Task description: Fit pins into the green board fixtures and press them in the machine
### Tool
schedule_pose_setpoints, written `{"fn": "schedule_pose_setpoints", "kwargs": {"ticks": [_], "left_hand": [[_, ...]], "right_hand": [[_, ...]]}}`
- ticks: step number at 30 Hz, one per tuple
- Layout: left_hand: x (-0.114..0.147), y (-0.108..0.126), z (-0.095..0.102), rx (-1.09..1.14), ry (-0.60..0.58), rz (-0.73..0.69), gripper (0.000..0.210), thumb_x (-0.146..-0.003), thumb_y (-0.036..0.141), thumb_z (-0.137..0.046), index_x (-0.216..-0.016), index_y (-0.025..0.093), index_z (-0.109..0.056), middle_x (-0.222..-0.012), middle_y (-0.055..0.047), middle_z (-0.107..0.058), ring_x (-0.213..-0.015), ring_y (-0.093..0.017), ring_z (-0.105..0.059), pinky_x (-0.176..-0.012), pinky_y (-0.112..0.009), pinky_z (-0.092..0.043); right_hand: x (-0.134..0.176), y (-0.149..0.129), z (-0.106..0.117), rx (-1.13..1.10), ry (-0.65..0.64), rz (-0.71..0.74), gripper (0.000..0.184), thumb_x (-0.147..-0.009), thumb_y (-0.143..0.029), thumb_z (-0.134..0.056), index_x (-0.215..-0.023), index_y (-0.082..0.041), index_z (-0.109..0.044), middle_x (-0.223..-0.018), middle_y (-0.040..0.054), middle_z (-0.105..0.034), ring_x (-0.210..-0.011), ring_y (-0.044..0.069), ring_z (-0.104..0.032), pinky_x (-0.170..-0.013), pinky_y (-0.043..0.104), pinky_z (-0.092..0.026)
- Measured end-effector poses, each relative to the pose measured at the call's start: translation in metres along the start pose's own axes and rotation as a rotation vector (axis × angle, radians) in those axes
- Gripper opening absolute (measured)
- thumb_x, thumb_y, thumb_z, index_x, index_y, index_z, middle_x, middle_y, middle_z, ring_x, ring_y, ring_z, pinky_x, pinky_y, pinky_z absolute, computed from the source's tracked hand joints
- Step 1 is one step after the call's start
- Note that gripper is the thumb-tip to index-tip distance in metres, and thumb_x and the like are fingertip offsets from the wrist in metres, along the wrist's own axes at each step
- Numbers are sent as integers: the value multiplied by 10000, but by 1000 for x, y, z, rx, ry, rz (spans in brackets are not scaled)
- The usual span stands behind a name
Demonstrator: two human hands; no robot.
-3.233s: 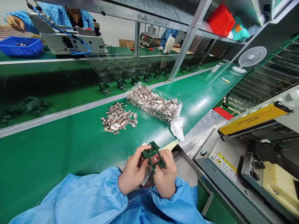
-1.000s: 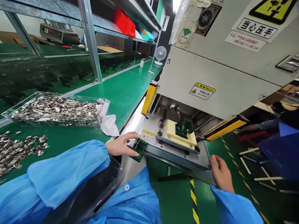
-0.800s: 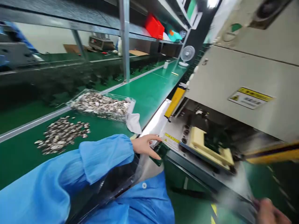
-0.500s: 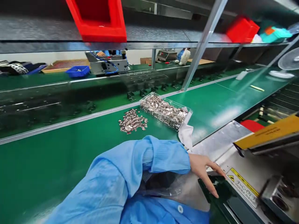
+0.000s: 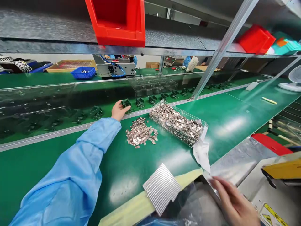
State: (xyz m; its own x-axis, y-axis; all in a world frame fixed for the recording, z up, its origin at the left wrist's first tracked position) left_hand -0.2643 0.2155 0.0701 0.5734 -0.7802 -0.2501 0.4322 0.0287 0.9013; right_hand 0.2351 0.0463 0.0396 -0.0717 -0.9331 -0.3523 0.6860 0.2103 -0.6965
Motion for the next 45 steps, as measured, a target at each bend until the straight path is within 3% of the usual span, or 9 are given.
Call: {"fn": "schedule_pose_setpoints", "kwargs": {"ticks": [4, 8, 12, 16, 23, 32, 36, 40, 45], "left_hand": [[-34, -39, -15, -85, 79, 56, 596, -750, 223, -734, -1266, 58, -485, -1200, -206, -663, -1111, -289, -644, -1001, -423, -471], [-21, -50, -14, -173, 126, -13, 675, -774, 285, -720, -1357, 108, -430, -1442, -209, -479, -1351, -308, -448, -1132, -427, -338], [2, -63, 43, -401, 311, -150, 599, -819, 269, -653, -1367, 156, -438, -1579, -144, -266, -1496, -280, -132, -1214, -421, -144], [1, -84, 98, -632, 484, -124, 541, -815, 265, -638, -1308, 107, -480, -1501, -223, -351, -1471, -369, -155, -1182, -543, -124], [3, -85, 101, -526, 478, -149, 404, -807, 205, -610, -1191, 119, -520, -1211, -191, -531, -1070, -292, -596, -938, -441, -476], [153, -57, 120, -600, 352, -172, 408, -730, 297, -691, -1105, 206, -559, -954, -46, -564, -893, -220, -637, -751, -327, -544], [198, -59, 133, -532, 132, -136, 769, -677, 422, -771, -1321, 199, -414, -1271, -134, -492, -1242, -321, -507, -1027, -483, -449], [198, -67, 147, -425, -286, -172, 1167, -649, 481, -806, -1514, 224, -65, -1577, -207, -156, -1464, -377, -200, -1159, -558, -254], [171, -63, 141, -388, -699, -220, 1087, -647, 452, -821, -1507, 248, -189, -1462, -175, -439, -1386, -373, -351, -1125, -568, -277]], "right_hand": [[-79, -85, -98, -42, -326, 299, 337, -919, -420, -460, -889, -213, -724, -862, 63, -743, -771, 236, -699, -686, 317, -562], [-146, -143, -200, 304, -485, 340, 315, -953, -219, -415, -941, -180, -727, -923, 96, -736, -857, 244, -690, -779, 327, -511], [-176, -168, -268, 443, -548, 289, 266, -942, -185, -493, -916, -54, -723, -953, 243, -689, -910, 347, -679, -775, 402, -490], [-180, -174, -294, 549, -580, 229, 199, -938, -128, -528, -999, -25, -688, -1130, 261, -619, -952, 309, -668, -796, 396, -503], [-182, -160, -296, 621, -611, 138, 173, -930, -254, -639, -1034, -116, -636, -1126, 95, -628, -952, 201, -630, -834, 374, -533], [-165, -175, -252, 330, -585, 288, 84, -925, -202, -542, -880, -174, -607, -797, 68, -699, -773, 207, -693, -699, 267, -488], [-126, -164, -198, -53, -693, 280, 177, -896, -366, -533, -856, -207, -600, -685, 26, -695, -643, 204, -701, -635, 278, -544], [-79, -139, -143, -236, -766, 285, 300, -855, -476, -556, -914, -215, -691, -845, 76, -743, -771, 251, -729, -683, 321, -599], [-32, -119, -100, -271, -768, 210, 264, -776, -478, -696, -869, -236, -747, -791, 53, -751, -676, 237, -726, -584, 261, -600]]}}
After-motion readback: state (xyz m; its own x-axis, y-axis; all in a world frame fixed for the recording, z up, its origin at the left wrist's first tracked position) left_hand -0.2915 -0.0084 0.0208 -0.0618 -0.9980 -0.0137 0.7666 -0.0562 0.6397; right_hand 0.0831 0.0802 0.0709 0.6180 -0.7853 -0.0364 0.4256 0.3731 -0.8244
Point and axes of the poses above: each hand's wrist, its own x-axis away from the middle knuckle, its own z-axis out of the back of the hand, y = z × x, the point moved 4 cm from there along -x, towards the middle knuckle
